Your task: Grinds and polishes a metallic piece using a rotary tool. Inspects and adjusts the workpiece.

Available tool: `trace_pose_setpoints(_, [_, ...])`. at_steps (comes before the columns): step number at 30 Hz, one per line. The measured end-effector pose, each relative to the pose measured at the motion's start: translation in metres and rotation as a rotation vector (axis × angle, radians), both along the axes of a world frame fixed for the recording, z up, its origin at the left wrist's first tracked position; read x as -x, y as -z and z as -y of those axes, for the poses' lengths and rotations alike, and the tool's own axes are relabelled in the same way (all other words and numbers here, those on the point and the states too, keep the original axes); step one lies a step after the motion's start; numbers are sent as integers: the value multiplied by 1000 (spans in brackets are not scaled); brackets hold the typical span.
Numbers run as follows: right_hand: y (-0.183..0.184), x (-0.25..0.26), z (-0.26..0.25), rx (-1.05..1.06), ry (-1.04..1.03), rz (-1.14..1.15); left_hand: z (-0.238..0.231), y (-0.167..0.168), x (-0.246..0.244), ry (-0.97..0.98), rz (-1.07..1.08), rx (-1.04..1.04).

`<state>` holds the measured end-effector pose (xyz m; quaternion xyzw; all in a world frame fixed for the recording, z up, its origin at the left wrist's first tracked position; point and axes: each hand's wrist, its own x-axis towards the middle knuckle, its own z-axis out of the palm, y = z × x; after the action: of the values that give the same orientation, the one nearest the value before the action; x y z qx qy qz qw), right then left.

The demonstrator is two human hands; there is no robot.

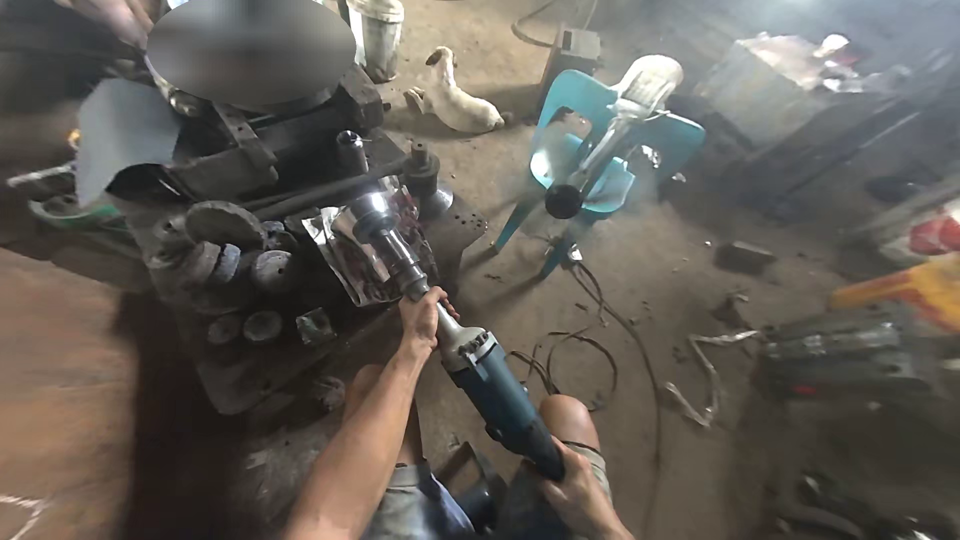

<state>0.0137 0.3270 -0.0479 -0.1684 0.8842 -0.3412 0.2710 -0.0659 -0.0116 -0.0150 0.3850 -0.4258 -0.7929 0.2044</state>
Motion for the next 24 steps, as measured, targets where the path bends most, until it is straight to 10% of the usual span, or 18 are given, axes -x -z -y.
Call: trace_pose_setpoints(24, [-2, 2, 5, -83, -85, -7, 9, 11, -24, -39, -50, 45])
